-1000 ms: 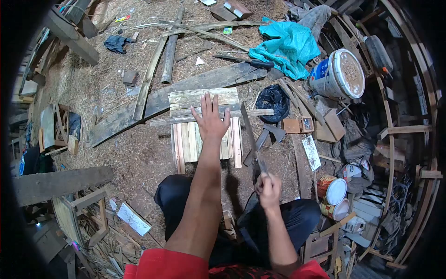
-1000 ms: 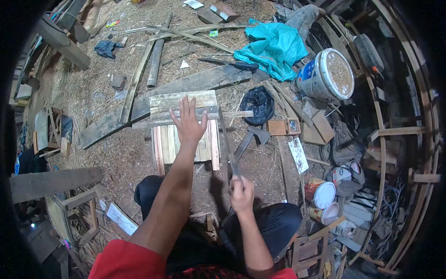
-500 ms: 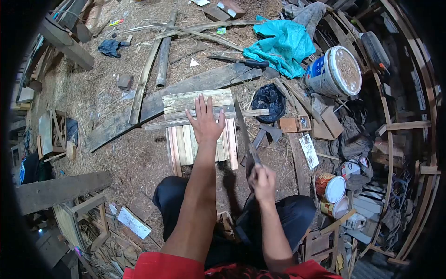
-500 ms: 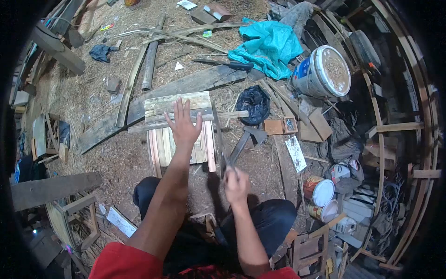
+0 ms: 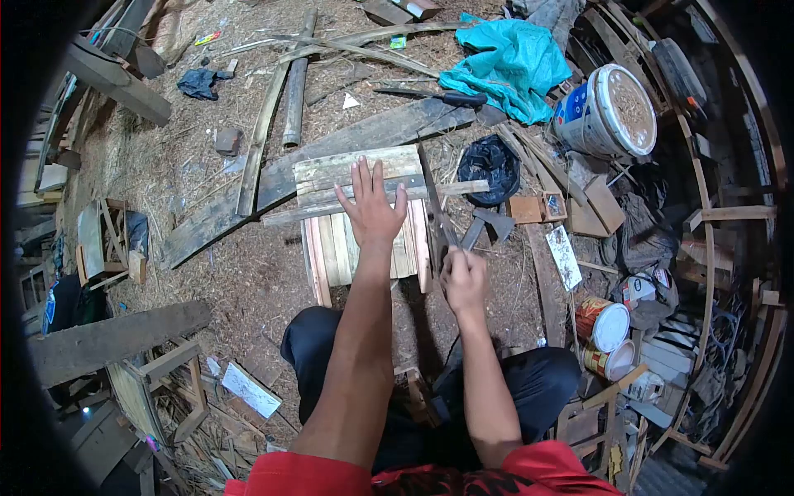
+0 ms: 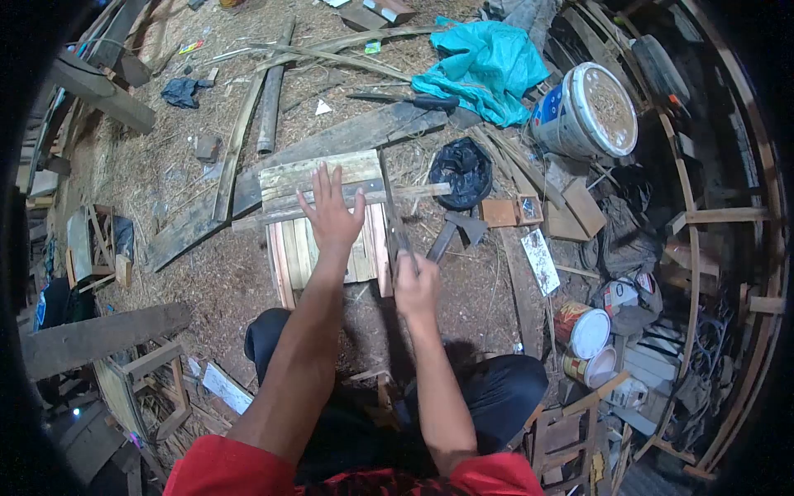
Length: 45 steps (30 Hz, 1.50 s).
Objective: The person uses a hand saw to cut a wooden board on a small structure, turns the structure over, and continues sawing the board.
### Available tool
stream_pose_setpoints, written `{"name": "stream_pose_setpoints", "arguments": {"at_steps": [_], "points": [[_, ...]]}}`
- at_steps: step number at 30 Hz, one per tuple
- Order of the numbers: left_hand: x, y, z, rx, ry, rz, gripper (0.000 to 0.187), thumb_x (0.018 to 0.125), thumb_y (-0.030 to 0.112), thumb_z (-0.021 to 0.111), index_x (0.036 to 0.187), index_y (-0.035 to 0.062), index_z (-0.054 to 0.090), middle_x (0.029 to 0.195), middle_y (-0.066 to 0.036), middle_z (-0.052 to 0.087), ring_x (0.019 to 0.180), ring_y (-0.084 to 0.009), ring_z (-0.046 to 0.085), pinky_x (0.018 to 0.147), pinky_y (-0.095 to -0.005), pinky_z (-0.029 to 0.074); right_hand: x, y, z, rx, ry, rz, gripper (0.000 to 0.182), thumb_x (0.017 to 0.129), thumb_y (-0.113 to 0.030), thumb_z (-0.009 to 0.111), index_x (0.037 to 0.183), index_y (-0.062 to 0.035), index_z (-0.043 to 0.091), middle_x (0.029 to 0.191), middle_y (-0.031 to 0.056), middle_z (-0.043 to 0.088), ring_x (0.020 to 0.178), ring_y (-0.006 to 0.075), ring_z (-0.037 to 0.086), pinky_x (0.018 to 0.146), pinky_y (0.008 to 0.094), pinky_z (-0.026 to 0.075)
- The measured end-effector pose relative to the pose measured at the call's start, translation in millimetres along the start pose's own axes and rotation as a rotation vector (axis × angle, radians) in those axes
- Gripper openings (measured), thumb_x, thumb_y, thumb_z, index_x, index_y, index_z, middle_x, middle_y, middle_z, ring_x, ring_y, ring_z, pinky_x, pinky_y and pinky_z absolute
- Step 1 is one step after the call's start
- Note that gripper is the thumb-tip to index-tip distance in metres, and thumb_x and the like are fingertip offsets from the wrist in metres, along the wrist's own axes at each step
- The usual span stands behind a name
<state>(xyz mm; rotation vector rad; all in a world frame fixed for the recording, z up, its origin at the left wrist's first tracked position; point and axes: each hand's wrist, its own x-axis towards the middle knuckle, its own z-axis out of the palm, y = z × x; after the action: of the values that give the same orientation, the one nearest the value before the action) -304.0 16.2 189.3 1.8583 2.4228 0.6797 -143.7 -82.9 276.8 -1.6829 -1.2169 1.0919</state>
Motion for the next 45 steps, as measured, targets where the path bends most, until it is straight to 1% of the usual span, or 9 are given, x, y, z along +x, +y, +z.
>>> {"name": "stream_pose_setpoints", "arguments": {"at_steps": [7, 13, 16, 19, 26, 29, 35, 41, 45], "points": [[-3, 0, 0, 0.015, -0.014, -0.008, 0.066, 0.094, 0.047, 0.049, 0.150, 0.0149, 0.039, 0.162, -0.010, 0.026, 0.151, -0.0249, 0.021, 0.120, -0.0609, 0.005, -76, -9, -36, 0.107, -0.043, 0.071, 0.042, 0.100, -0.024, 0.049, 0.061, -0.0073, 0.047, 0.051, -0.0006, 0.044, 0.043, 0.0093, 0.042, 0.043, 0.0282, 0.030], [0, -3, 1, 0.007, 0.001, 0.002, 0.067, 0.093, 0.047, 0.050, 0.151, 0.0139, 0.039, 0.163, -0.011, 0.025, 0.150, -0.0246, 0.023, 0.120, -0.0602, 0.004, 17, 3, -2, 0.237, -0.014, 0.161, 0.040, 0.097, -0.024, 0.052, 0.063, -0.0028, 0.053, 0.055, 0.0017, 0.049, 0.053, 0.0112, 0.047, 0.051, 0.0328, 0.035], [-4, -3, 1, 0.000, -0.008, -0.007, 0.068, 0.092, 0.047, 0.052, 0.150, 0.0134, 0.040, 0.163, -0.010, 0.025, 0.150, -0.0242, 0.022, 0.120, -0.0600, 0.004, -48, -20, -28, -0.030, -0.022, -0.092, 0.041, 0.097, -0.024, 0.051, 0.062, -0.0033, 0.053, 0.053, 0.0011, 0.048, 0.051, 0.0111, 0.046, 0.049, 0.0328, 0.034], [-4, -3, 2, -0.033, 0.026, 0.018, 0.066, 0.093, 0.044, 0.054, 0.149, 0.0123, 0.040, 0.161, -0.012, 0.029, 0.150, -0.0281, 0.024, 0.119, -0.0622, 0.006, -72, -13, -32, 0.081, -0.027, 0.053, 0.044, 0.100, -0.024, 0.049, 0.062, -0.0036, 0.051, 0.054, 0.0012, 0.048, 0.046, 0.0121, 0.046, 0.045, 0.0305, 0.034], [-4, -3, 0, -0.010, -0.027, -0.009, 0.068, 0.094, 0.048, 0.049, 0.151, 0.0138, 0.038, 0.163, -0.010, 0.023, 0.151, -0.0237, 0.019, 0.120, -0.0610, 0.004, -9, -14, -5, -0.065, -0.002, -0.012, 0.044, 0.099, -0.031, 0.053, 0.070, 0.0030, 0.057, 0.055, 0.0113, 0.048, 0.053, 0.0179, 0.045, 0.053, 0.0404, 0.037], [-3, -3, 1, -0.050, 0.024, 0.011, 0.066, 0.093, 0.043, 0.055, 0.149, 0.0121, 0.041, 0.160, -0.013, 0.030, 0.150, -0.0281, 0.025, 0.118, -0.0629, 0.007, -73, -28, -31, -0.108, -0.038, -0.022, 0.044, 0.099, -0.031, 0.054, 0.073, 0.0039, 0.059, 0.055, 0.0115, 0.048, 0.053, 0.0173, 0.045, 0.053, 0.0397, 0.038], [-2, -3, 2, -0.028, 0.043, 0.025, 0.065, 0.093, 0.043, 0.055, 0.148, 0.0117, 0.041, 0.160, -0.013, 0.030, 0.149, -0.0285, 0.026, 0.118, -0.0628, 0.007, 0, -17, 4, -0.071, 0.030, -0.087, 0.041, 0.098, -0.029, 0.057, 0.072, 0.0019, 0.059, 0.055, 0.0086, 0.046, 0.055, 0.0127, 0.046, 0.052, 0.0371, 0.036], [-4, -4, 0, -0.033, 0.023, 0.020, 0.064, 0.093, 0.043, 0.054, 0.148, 0.0117, 0.042, 0.160, -0.013, 0.030, 0.149, -0.0284, 0.025, 0.118, -0.0625, 0.007, -71, -29, -41, 0.016, -0.086, 0.124, 0.043, 0.099, -0.030, 0.056, 0.072, 0.0035, 0.057, 0.056, 0.0109, 0.047, 0.053, 0.0166, 0.046, 0.052, 0.0391, 0.037], [-3, -2, 2, -0.012, 0.017, 0.011, 0.066, 0.093, 0.044, 0.054, 0.149, 0.0117, 0.040, 0.160, -0.013, 0.030, 0.149, -0.0283, 0.025, 0.119, -0.0617, 0.007, -28, -17, -16, -0.056, 0.003, -0.018, 0.042, 0.098, -0.030, 0.057, 0.072, 0.0030, 0.056, 0.056, 0.0107, 0.046, 0.055, 0.0144, 0.046, 0.052, 0.0383, 0.037]]}}
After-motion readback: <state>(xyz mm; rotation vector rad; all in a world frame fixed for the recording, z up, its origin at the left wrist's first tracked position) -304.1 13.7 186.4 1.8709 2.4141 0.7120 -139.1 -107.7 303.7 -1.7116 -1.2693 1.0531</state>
